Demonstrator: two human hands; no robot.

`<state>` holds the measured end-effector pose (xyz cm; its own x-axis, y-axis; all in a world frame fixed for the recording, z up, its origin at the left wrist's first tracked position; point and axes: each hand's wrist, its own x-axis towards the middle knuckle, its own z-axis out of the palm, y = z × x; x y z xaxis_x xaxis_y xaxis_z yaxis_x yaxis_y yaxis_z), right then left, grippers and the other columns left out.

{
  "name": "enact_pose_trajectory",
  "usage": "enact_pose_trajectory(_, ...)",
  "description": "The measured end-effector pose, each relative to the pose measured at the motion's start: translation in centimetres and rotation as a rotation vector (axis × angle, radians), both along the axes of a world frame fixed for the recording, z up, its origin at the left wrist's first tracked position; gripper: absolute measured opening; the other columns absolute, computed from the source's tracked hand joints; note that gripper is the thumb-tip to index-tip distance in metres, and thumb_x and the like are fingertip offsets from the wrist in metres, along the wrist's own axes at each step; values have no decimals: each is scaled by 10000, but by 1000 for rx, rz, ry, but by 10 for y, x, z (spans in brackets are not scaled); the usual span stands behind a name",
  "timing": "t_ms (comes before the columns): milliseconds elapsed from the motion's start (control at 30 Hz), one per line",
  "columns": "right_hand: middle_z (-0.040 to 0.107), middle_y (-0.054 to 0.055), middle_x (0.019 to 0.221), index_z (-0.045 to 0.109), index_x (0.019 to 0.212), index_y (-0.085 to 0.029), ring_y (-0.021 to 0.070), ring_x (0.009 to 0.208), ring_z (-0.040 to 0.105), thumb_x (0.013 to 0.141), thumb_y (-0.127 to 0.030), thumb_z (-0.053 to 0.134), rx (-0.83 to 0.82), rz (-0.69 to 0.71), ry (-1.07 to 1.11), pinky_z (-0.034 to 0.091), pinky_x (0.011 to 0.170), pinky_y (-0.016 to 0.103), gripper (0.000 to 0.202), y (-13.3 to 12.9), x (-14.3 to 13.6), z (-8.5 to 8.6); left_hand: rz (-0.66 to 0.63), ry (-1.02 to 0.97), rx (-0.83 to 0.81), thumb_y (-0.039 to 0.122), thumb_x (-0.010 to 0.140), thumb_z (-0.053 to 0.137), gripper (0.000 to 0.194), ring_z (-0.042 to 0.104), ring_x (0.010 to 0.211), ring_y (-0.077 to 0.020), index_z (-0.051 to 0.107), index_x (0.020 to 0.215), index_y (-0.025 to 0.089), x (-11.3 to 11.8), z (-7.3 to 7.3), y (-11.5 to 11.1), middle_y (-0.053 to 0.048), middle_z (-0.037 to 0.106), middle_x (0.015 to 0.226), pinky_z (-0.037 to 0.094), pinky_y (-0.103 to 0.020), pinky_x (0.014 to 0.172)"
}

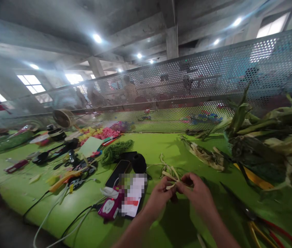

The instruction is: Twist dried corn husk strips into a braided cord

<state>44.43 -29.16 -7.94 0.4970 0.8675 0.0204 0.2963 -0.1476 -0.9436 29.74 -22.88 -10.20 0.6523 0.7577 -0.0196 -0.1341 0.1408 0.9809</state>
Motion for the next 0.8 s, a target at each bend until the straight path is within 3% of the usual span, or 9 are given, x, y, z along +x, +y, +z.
enact_pose_trajectory(100, 765, 44, 860, 701, 839, -200, 245, 807, 692, 699, -457, 686, -24, 78, -43, 491, 695, 307, 293, -1, -1, -5, 17, 15, 34, 372, 774, 724, 310, 600, 843, -180, 619, 1003, 192, 0, -3, 1, -44, 663, 916, 473, -317, 803)
enact_pose_trajectory(233, 741, 13, 720, 702, 735, -208, 206, 683, 665, 747, -449, 635, -18, 77, -78, 468, 629, 280, 250, -2, -4, 0, 25, 65, 28, 310, 750, 741, 284, 591, 804, -171, 604, 971, 197, 1, -11, 3, -29, 651, 860, 470, -312, 784)
enact_pose_trajectory(433, 703, 22, 613, 683, 615, -198, 197, 607, 622, 676, -463, 640, -15, 10, 115, 450, 562, 282, 275, -1, -9, 8, -25, 54, -8, 303, 718, 758, 250, 611, 826, -208, 632, 899, 187, 6, -15, 0, -48, 659, 840, 473, -334, 784)
enact_pose_trajectory(567, 695, 29, 616, 663, 575, -201, 200, 614, 610, 649, -465, 630, -7, -19, 128, 445, 574, 287, 276, -1, -7, 10, -6, 50, -9, 372, 721, 768, 274, 611, 855, -206, 641, 881, 190, 4, -11, -5, -46, 663, 862, 467, -346, 828)
enact_pose_trajectory(800, 673, -3, 601, 687, 600, -224, 200, 635, 598, 710, -526, 613, -14, 84, -29, 451, 600, 280, 331, -3, -4, 7, -8, 60, 0, 486, 808, 674, 398, 613, 979, -225, 665, 1066, 182, -2, 0, -1, -88, 690, 1046, 439, -367, 912)
